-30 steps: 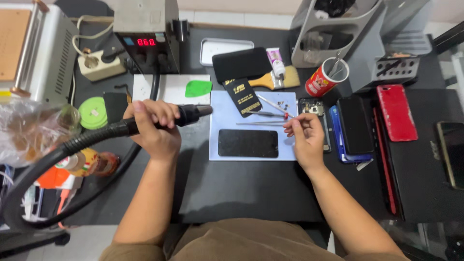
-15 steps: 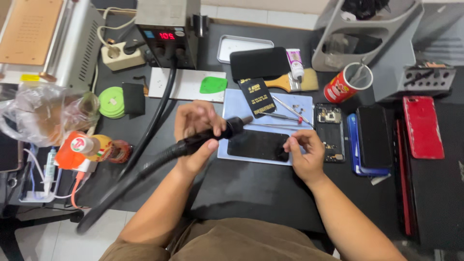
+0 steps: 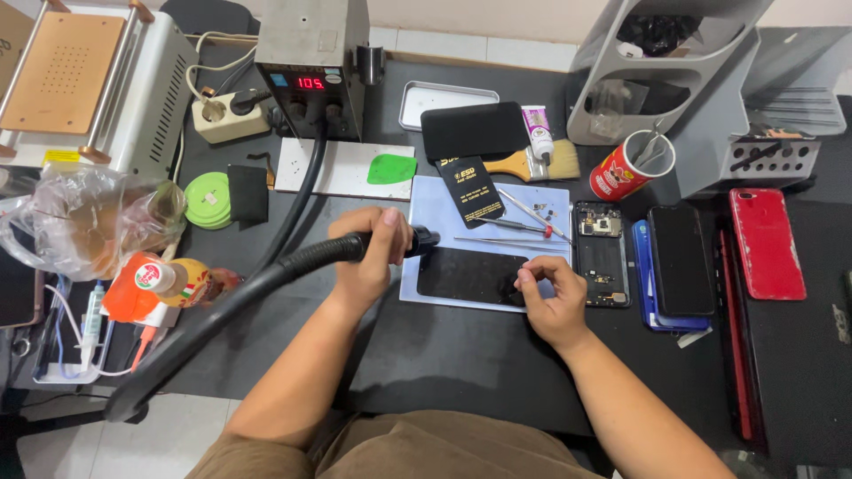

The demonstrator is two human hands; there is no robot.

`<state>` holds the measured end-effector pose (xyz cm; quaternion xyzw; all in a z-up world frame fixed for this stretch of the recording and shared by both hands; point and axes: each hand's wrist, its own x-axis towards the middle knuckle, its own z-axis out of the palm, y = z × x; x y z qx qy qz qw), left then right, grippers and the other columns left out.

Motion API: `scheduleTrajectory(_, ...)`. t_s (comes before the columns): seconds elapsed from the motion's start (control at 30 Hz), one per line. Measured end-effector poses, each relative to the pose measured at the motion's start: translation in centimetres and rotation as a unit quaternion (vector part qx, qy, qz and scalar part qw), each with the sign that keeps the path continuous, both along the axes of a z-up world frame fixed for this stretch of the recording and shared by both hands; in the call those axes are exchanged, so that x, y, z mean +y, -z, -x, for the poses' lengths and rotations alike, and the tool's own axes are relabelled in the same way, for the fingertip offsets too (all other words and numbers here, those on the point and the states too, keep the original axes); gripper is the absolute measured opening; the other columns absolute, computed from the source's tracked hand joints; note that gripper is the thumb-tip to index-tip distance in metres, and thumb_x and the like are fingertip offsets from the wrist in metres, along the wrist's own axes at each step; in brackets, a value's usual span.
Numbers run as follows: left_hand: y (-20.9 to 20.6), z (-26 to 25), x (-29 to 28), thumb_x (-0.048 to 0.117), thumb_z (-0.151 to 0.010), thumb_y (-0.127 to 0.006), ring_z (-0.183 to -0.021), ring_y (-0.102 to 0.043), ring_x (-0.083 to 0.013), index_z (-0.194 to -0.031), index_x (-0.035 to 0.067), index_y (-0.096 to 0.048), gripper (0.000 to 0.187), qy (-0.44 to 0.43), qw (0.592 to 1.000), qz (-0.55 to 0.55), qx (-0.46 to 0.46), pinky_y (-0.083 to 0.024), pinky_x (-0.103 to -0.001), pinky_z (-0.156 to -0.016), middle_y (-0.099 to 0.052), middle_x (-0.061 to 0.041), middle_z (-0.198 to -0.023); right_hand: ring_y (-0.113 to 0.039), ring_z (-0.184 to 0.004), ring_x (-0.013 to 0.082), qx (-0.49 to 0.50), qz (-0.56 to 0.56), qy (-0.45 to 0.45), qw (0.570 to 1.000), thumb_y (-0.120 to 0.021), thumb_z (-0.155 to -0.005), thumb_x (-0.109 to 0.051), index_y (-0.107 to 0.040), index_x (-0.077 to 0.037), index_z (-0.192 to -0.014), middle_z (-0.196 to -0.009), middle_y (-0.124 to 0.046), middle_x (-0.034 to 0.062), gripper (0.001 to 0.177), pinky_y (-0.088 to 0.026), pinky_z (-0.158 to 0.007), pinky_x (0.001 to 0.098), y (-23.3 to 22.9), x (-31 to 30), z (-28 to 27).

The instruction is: The person disassembles a smartphone, removes the motherboard, and uses a heat gun on the screen assembly. They handle the battery, motherboard, and screen while using tweezers and a screwdriver.

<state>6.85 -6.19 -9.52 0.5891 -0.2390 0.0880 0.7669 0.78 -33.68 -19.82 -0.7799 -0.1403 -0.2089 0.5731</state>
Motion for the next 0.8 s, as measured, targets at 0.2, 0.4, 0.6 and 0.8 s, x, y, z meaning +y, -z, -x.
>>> scheduleTrajectory(0.2,-0.1,0.4,0.3,0.007,-0.108,-0.052,-0.051,-0.045,-0.0139,-0.064,0.006,-0.041,0.045,0.02,0.999,0.033,0.024,-0.045,-0.032,-0.058,-0.047,-0.004,-0.056,-0.069,-0.073,0.0124,-0.005,0.02,0.002,1.0,-0.066,-0.098,0.0,-0.058,0.001,-0.103,-0.082,-0.069,0.0073,0.01,-0.054,-0.07,0.024,-0.2,0.2,-0.1)
scheduleTrajectory(0.4,0.0,0.6,0.2,0.008,-0.109,-0.048,-0.05,-0.042,-0.0132,-0.064,0.006,-0.041,0.046,-0.01,0.995,0.095,0.019,-0.042,-0.032,-0.056,-0.043,-0.003,-0.056,-0.068,-0.073,0.0122,-0.011,0.014,0.006,1.0,-0.067,-0.098,0.0,-0.058,0.001,-0.104,-0.081,-0.069,0.007,0.01,-0.054,-0.07,0.0237,0.1,-0.1,-0.2)
scheduleTrajectory(0.6,0.5,1.8,-0.6,0.008,-0.109,-0.049,-0.049,-0.041,-0.0138,-0.063,0.005,-0.041,0.047,0.018,0.994,0.096,0.051,-0.04,-0.032,-0.053,-0.043,-0.003,-0.056,-0.068,-0.073,0.0124,-0.023,0.021,0.02,0.999,-0.067,-0.098,0.0,-0.058,0.002,-0.103,-0.082,-0.068,0.0079,0.01,-0.053,-0.07,0.024,0.1,0.0,0.1)
scheduleTrajectory(0.8,0.9,3.3,0.0,0.01,-0.108,-0.05,-0.048,-0.04,-0.0146,-0.062,0.004,-0.041,0.047,0.019,0.997,0.064,0.043,-0.039,-0.032,-0.051,-0.043,-0.004,-0.054,-0.068,-0.074,0.0134,-0.033,0.02,0.03,0.999,-0.066,-0.099,0.0,-0.058,0.003,-0.103,-0.084,-0.068,0.0088,0.009,-0.054,-0.07,0.0246,0.2,-0.3,0.0)
